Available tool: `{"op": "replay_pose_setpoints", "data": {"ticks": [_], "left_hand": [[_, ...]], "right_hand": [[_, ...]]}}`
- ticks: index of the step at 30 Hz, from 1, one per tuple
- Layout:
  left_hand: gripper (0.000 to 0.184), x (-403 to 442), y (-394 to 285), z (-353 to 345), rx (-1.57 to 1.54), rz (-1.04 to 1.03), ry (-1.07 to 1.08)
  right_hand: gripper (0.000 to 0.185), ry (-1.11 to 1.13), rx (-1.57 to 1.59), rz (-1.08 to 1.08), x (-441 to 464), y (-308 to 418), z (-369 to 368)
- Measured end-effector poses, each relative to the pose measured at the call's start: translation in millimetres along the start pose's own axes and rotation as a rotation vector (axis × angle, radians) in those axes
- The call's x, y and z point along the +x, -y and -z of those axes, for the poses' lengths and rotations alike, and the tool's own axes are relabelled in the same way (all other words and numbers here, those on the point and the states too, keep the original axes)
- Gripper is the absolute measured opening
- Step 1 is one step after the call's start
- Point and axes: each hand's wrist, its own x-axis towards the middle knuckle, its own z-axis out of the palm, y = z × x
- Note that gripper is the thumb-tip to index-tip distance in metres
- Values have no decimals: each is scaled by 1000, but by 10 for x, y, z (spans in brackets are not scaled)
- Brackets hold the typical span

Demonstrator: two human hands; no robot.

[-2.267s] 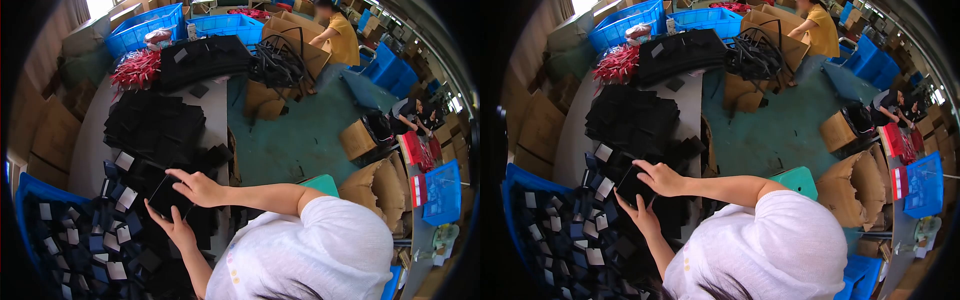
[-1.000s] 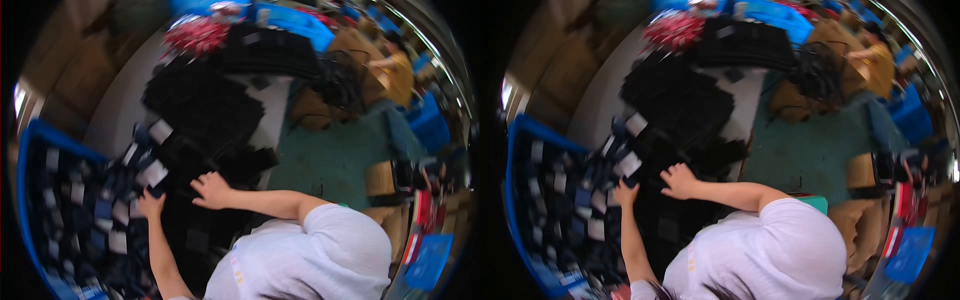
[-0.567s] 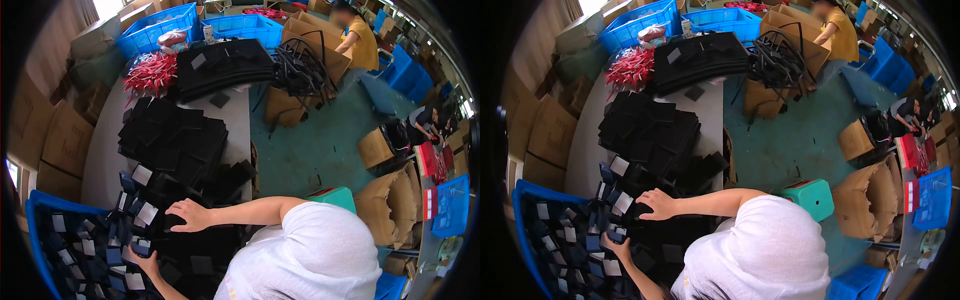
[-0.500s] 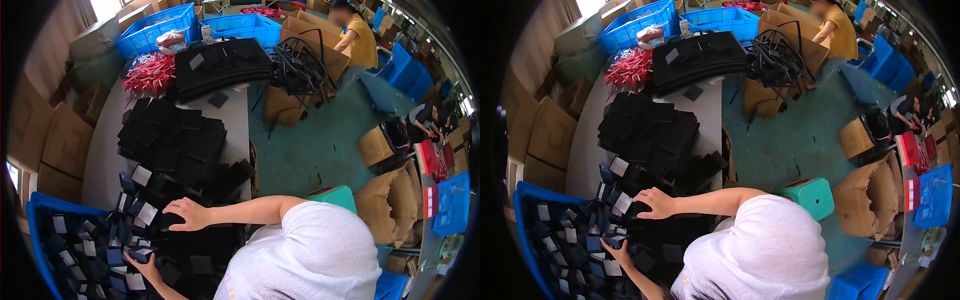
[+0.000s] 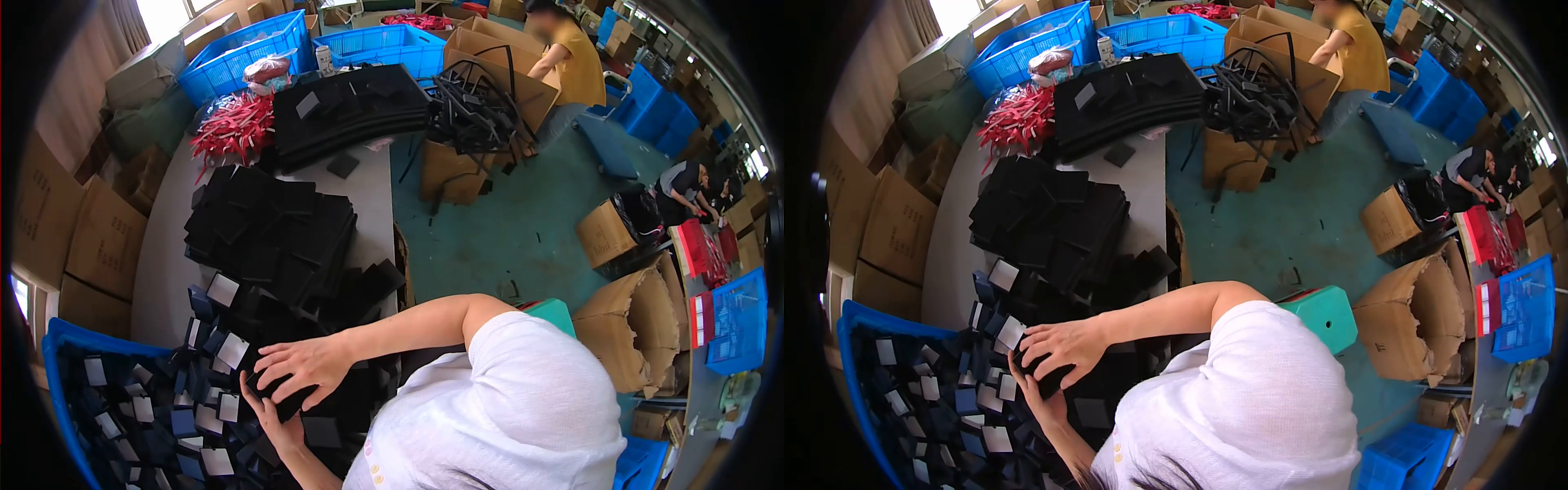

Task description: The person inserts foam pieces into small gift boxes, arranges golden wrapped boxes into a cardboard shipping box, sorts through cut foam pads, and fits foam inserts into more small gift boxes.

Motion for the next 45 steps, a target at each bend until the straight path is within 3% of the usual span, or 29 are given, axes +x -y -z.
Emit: {"op": "replay_pose_setpoints", "data": {"ticks": [3, 5, 6, 7, 9, 10, 11, 14, 22, 27, 29, 31, 32, 33, 34, 35, 37, 38, 39, 41, 43, 45], "left_hand": [[64, 40, -6, -267, 104, 23, -122], [53, 97, -3, -306, 300, -25, -232], [52, 136, 3, -291, 65, -30, -200], [58, 167, -51, -403, 83, -118, -205], [67, 171, -57, -412, 36, -117, -135], [73, 145, -55, -437, 56, -135, -119], [78, 135, -49, -444, 74, -150, -86], [88, 131, 78, -338, 70, -142, 0], [83, 5, 53, -266, 22, -26, -86], [85, -118, 184, -105, 31, 34, -118], [89, -235, 119, -107, 77, 125, -202], [92, -334, 210, 12, 449, 30, -279], [89, -419, 164, 116, 401, 58, -311], [89, -513, 22, 269, 601, -34, -302], [90, -658, -67, 585, 755, -15, -305], [94, -827, -180, 878, 705, 3, -316], [99, -1162, -503, 1256, 936, 75, -491], [102, -1208, -630, 1387, 1272, 349, -705], [82, -1143, -526, 1533, 1570, 190, -918], [58, -754, -313, 2036, 1328, 102, -972], [56, -125, -252, 2052, 1379, 476, -932], [61, 358, 5, 2264, 1659, 665, -869]], "right_hand": [[46, 76, -74, -35, -12, 4, 174], [51, -56, -25, -191, 28, 39, 272], [51, -152, -48, -294, -26, -72, 214], [48, -447, 295, -500, -52, -48, 142], [54, -519, 799, -894, 78, 184, 290], [52, -556, 821, -856, 47, 179, 195], [47, -503, 622, -847, 39, 191, 152], [42, -447, 563, -966, -7, 148, 111], [38, -334, 520, -1075, 27, 218, 36], [20, -443, 430, -1175, -32, 125, -260], [18, -333, 245, -1184, -36, 162, -441], [21, -219, 269, -1189, -74, 173, -630], [27, -131, 395, -1128, -95, 162, -662], [31, -54, 476, -1085, -93, 154, -614], [32, -128, 442, -1066, -201, 28, -594], [33, -204, 407, -1047, -312, -136, -560], [38, -107, 6, -1007, -400, -406, -407], [42, -26, -64, -999, -424, -537, -426], [46, 57, -132, -990, -433, -652, -467], [56, 108, -361, -764, -373, -960, -745], [67, 204, -427, -807, -345, -1236, -1062], [71, 391, -619, -952, -282, -1424, -1252]]}}
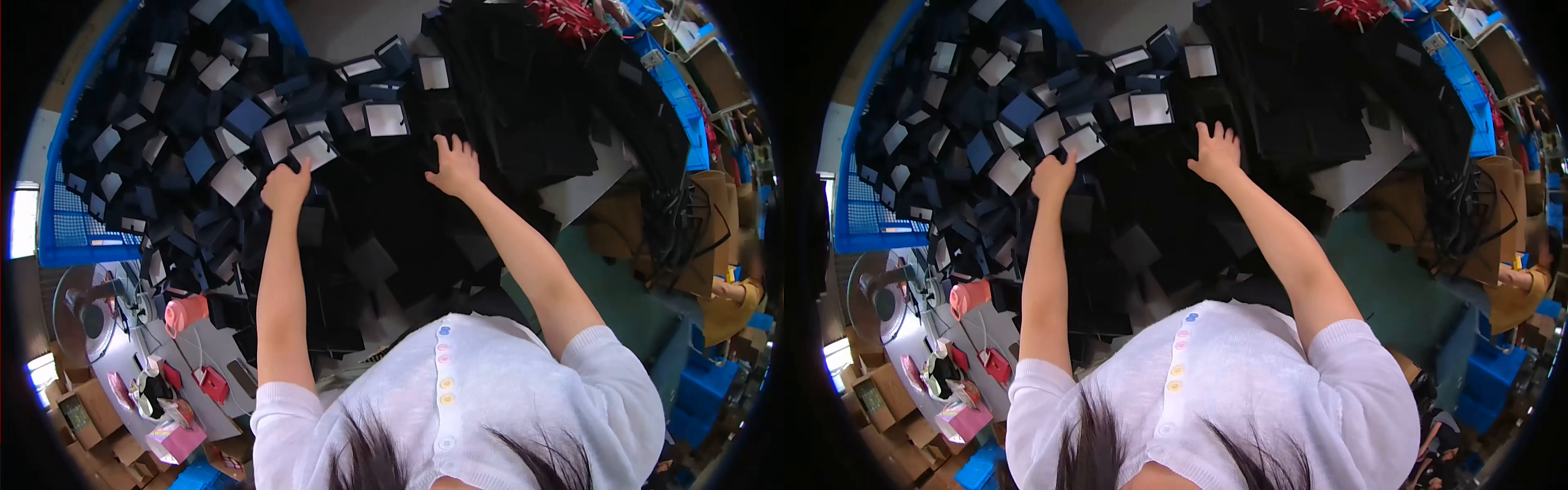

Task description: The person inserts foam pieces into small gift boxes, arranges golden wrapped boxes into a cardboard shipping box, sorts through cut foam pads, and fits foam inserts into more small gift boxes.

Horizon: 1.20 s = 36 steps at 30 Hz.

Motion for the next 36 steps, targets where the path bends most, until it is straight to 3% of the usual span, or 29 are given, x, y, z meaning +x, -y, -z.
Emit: {"op": "replay_pose_setpoints", "data": {"ticks": [3, 4, 6, 8, 9, 10, 12, 14, 15, 16, 18, 21, 22, 24, 25, 27, 30, 34, 36], "left_hand": [[42, 386, 15, -506, -58, -41, -18], [42, 499, 32, -479, -70, -60, -29], [36, 494, 118, -488, -184, -102, -118], [29, 294, 178, -364, -510, -181, -326], [30, 206, 196, -404, -920, -141, -235], [30, 5, 135, -343, -917, -131, -227], [48, -464, -124, -21, -1401, -115, -133], [65, -671, -163, 56, -1514, -86, 154], [70, -746, -166, 59, -1590, -98, 288], [73, -903, -238, 165, -1618, -84, 337], [74, -1096, -311, 246, -1629, -129, 421], [68, -1256, -348, 265, -1601, -147, 458], [68, -1300, -377, 293, -1609, -143, 455], [65, -1399, -415, 349, -1553, -179, 531], [64, -1452, -470, 374, -1529, -187, 547], [59, -1520, -549, 338, -1557, -235, 631], [49, -1687, -721, 418, -1577, -294, 814], [46, -1810, -832, 487, -1543, -451, 929], [47, -1886, -870, 486, -1526, -522, 959]], "right_hand": [[67, 134, 128, -56, 98, -48, 70], [62, 64, 142, -69, 69, -53, 97], [58, -7, 491, -73, 2, -77, 301], [59, -54, 525, -17, -19, -106, 369], [60, -82, 565, 44, -88, -109, 354], [60, -69, 564, 42, -110, -147, 255], [65, -206, 521, 47, -60, -227, -5], [68, -111, 495, -54, -17, -211, -52], [66, -75, 501, -206, 4, -191, -157], [64, -38, 510, -362, 10, -158, -217], [58, -45, 582, -428, 41, -164, -268], [37, -327, 591, -228, -37, -98, -115], [37, -324, 587, -221, -125, -50, 107], [33, -473, 531, 144, -318, 48, 573], [33, -455, 530, 163, -414, 74, 735], [31, -573, 509, 642, -596, 84, 1024], [28, -393, 438, 1010, -879, 120, 1322], [30, -259, 347, 1168, -1040, -17, 1447], [38, -240, 382, 1065, -1128, -26, 1609]]}}
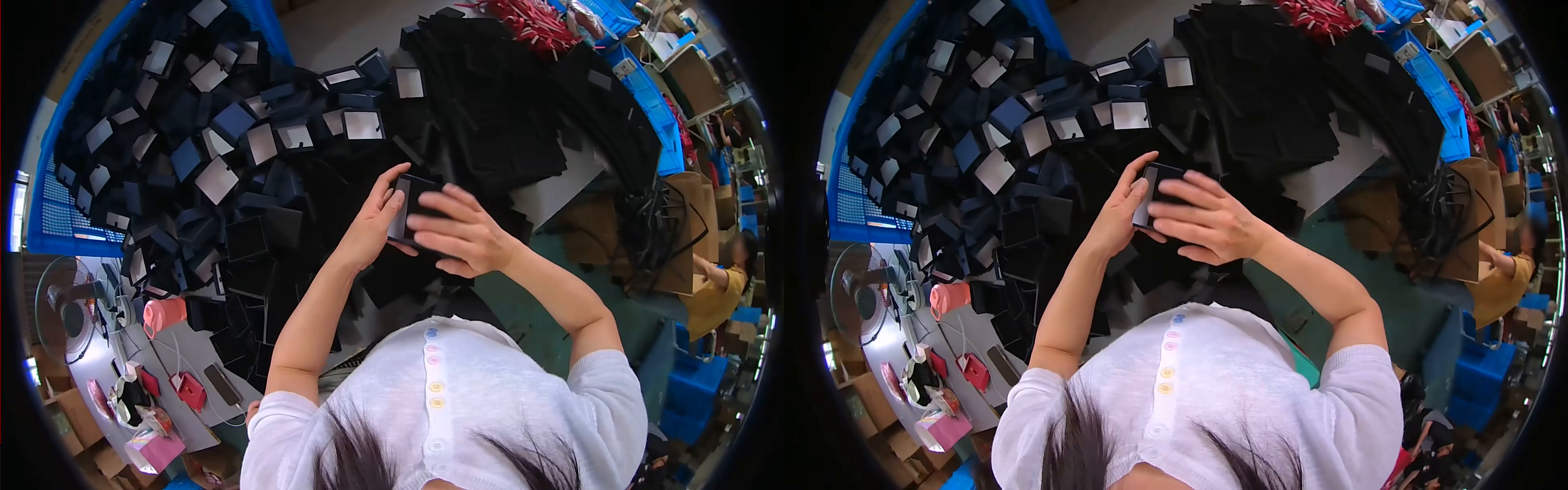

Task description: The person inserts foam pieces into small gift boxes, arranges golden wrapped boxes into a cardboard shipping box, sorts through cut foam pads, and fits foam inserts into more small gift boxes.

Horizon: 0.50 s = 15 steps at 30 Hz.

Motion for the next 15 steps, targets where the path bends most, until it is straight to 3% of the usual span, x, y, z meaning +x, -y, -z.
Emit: {"op": "replay_pose_setpoints", "data": {"ticks": [2, 4, 6, 7, 8, 10, 14, 15], "left_hand": [[46, -23, -2, -96, -76, -54, -35], [45, -21, 10, -139, -49, -92, -49], [46, 20, 121, -136, 304, -429, -74], [46, 87, 147, -98, 600, -616, -141], [46, 47, 195, -97, 601, -614, -141], [45, -121, 9, -261, 74, -298, -119], [45, -188, 24, -289, 8, -195, -224], [45, -203, 56, -305, -44, -205, -225]], "right_hand": [[53, -79, 26, -232, 20, 82, 19], [54, -207, 84, -357, 53, 152, -47], [54, 0, 29, -276, 15, 128, -55], [54, -9, 8, -242, 15, 152, -81], [54, -9, 10, -243, 16, 157, -106], [55, -205, 99, -402, 25, 130, -161], [59, -407, 458, -628, 6, 227, -394], [57, -526, 683, -722, 47, 284, -399]]}}
